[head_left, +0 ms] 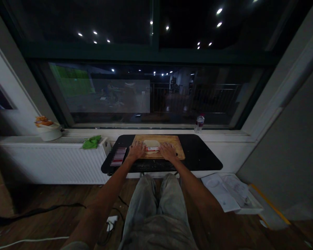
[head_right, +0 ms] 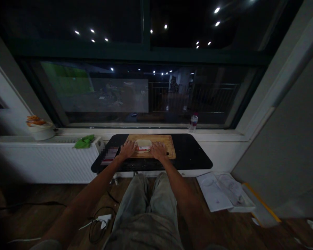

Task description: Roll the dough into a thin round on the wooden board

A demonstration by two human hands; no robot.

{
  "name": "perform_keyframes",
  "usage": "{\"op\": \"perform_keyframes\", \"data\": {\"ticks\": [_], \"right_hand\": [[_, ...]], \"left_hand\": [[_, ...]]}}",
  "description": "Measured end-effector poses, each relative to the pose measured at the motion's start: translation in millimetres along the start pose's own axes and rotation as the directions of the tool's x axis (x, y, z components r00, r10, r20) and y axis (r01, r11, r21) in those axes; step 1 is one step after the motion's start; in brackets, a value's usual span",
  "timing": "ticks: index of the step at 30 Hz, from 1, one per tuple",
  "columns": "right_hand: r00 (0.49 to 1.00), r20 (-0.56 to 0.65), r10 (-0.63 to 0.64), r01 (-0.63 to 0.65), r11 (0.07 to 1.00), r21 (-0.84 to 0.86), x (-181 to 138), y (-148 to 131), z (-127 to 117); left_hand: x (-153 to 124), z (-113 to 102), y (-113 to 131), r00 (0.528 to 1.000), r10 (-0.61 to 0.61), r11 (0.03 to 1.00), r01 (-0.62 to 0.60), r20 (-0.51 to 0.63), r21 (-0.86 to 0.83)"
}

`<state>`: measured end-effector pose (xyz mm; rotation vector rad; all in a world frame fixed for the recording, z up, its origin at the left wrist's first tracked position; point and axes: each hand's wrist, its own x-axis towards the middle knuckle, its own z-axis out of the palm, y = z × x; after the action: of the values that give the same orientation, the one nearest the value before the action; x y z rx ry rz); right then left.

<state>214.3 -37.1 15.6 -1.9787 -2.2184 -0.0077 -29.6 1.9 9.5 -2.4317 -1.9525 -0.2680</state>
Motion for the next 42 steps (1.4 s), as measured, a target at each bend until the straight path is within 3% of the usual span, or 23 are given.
{"op": "perform_keyframes", "data": {"ticks": [4,18,23,31,36,42], "right_hand": [[0.998,0.052,0.03,-0.031,0.999,0.018,2.9,1.2,-2.9],[0.996,0.067,0.053,-0.057,0.996,0.062,26.1,4.5,0.3],[0.997,0.069,0.037,-0.041,0.997,0.067,45.1,9.2,7.0],[0.999,-0.032,0.038,-0.036,0.998,0.045,72.5,9.7,12.8],[0.998,-0.001,0.062,-0.062,0.997,0.054,93.8,12.8,18.0],[0.996,0.066,0.065,-0.067,0.998,0.021,110.3,14.7,15.7]], "left_hand": [[0.0,-3.7,1.0,0.999,0.022,1.0,-0.022,0.029,0.012],[20.2,-1.6,-1.4,0.998,0.022,0.999,-0.024,0.063,0.03],[29.4,-1.6,-1.7,0.991,0.108,0.991,-0.113,0.075,0.066],[63.6,0.7,-0.3,0.997,-0.074,0.997,0.074,0.003,-0.002],[87.2,3.3,-4.8,0.997,-0.078,0.996,0.079,0.022,-0.052],[97.3,4.8,-3.8,0.997,-0.028,1.0,0.027,-0.067,-0.013]]}}
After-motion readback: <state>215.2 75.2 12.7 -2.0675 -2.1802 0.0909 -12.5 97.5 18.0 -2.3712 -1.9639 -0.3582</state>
